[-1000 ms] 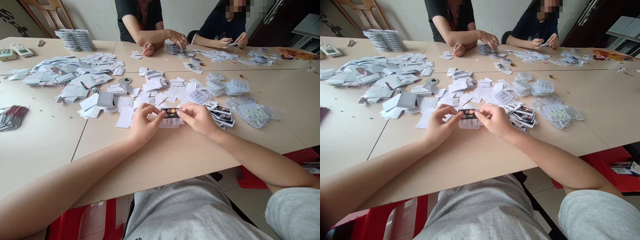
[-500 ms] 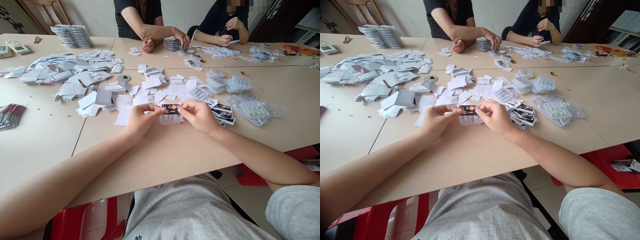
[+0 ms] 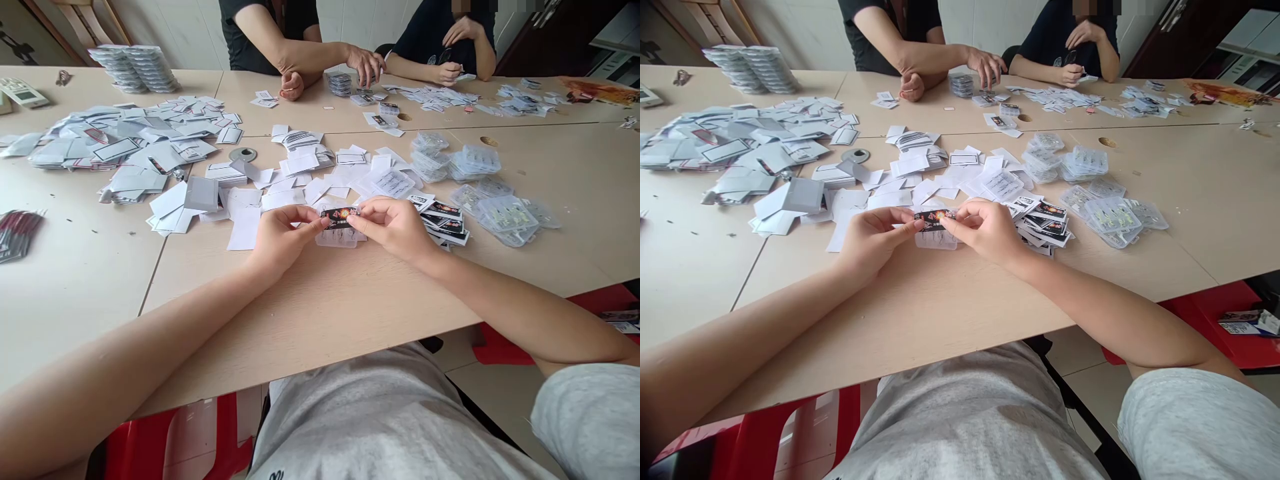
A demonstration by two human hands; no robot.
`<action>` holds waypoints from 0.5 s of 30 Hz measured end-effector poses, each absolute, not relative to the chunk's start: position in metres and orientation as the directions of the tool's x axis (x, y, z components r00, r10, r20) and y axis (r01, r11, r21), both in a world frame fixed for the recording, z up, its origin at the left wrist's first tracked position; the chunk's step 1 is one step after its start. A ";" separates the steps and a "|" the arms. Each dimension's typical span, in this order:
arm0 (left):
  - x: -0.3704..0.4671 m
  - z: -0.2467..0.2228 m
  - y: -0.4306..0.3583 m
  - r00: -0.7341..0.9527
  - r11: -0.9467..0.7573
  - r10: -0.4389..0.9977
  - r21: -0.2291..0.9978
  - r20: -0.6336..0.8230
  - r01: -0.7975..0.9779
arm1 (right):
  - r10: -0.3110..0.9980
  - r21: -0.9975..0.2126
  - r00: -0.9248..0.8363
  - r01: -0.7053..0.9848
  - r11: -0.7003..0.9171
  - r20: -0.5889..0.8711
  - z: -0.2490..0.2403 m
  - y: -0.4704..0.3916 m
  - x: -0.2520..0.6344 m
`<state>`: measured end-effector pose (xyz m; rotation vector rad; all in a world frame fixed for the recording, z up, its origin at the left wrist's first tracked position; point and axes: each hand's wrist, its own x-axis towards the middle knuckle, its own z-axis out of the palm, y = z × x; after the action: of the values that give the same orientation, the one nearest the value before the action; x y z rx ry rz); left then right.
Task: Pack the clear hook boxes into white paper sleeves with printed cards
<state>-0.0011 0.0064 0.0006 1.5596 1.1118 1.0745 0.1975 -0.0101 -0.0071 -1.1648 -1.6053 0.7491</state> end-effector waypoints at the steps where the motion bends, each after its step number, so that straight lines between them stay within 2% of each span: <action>1: -0.001 0.001 0.006 0.222 -0.169 0.967 0.970 0.129 0.172 | 0.931 -0.864 -0.051 0.358 0.355 0.361 -0.006 -0.010 0.198; 4: 0.000 0.002 0.005 0.239 -0.153 0.965 0.974 0.111 0.168 | 0.923 -0.827 -0.056 0.426 0.367 0.380 -0.005 -0.010 0.198; 10: 0.001 0.001 0.003 0.293 -0.082 0.955 0.993 0.053 0.089 | 0.926 -0.822 -0.120 0.430 0.374 0.358 -0.005 -0.010 0.200; 15: 0.002 -0.002 0.001 0.257 -0.052 0.966 0.994 0.026 0.096 | 0.906 -0.786 -0.117 0.460 0.412 0.407 -0.005 -0.010 0.198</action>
<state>0.0024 0.0015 -0.0016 1.4237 1.0685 0.9934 0.1983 -0.0100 -0.0046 -1.1933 -1.7414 0.6030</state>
